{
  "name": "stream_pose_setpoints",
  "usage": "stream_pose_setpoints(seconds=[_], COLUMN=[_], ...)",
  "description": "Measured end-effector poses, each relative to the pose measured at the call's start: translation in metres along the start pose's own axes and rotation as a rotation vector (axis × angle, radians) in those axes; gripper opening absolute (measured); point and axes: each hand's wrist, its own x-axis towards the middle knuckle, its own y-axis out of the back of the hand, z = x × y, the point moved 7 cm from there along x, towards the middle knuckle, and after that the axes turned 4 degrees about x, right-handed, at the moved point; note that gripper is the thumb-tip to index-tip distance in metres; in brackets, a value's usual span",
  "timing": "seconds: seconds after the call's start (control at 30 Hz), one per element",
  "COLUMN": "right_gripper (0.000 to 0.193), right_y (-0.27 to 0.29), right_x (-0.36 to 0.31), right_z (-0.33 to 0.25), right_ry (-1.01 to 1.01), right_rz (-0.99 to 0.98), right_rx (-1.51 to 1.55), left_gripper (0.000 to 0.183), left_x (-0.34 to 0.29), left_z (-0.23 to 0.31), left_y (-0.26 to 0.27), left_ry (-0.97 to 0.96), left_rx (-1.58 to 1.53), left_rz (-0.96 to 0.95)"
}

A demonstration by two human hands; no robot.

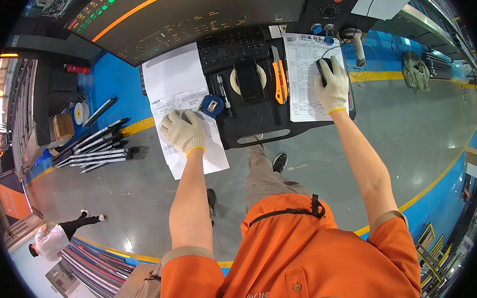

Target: Operating a metal fabrication machine control panel and reviewing technical documents.

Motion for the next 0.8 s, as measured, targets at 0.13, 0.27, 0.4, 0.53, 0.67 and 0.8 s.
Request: stream_pose_setpoints(seconds=[0.13,0.27,0.4,0.53,0.67,0.8], right_gripper=[0.048,0.049,0.05,0.05,0.05,0.05], right_y=[0.0016,0.0032,0.005,0.0038,0.0017,0.0025], right_x=[-0.0015,-0.0002,0.0016,0.0009,0.0004,-0.0011], right_z=[-0.0016,-0.0062,-0.0041,-0.0038,-0.0059,-0.0063], right_ry=[0.021,0.018,0.029,0.039,0.043,0.071], right_rz=[0.028,0.031,0.019,0.0,-0.02,0.0], right_rx=[-0.009,0.004,0.027,0.043,0.048,0.037], left_gripper=[0.028,0.03,0.03,0.029,0.029,0.03], left_x=[0.0003,0.0006,-0.0001,0.0002,0.0002,-0.0003], left_z=[0.0003,-0.0025,-0.0002,-0.0004,-0.0015,-0.0001], left_y=[-0.0005,0.0,-0.0005,0.0014,0.0035,0.0033], left_ry=[0.003,0.009,0.02,0.022,0.01,0.006], left_rx=[-0.005,-0.035,-0.047,-0.056,-0.063,-0.064], left_rz=[-0.012,-0.018,-0.014,-0.009,0.0,-0.004])
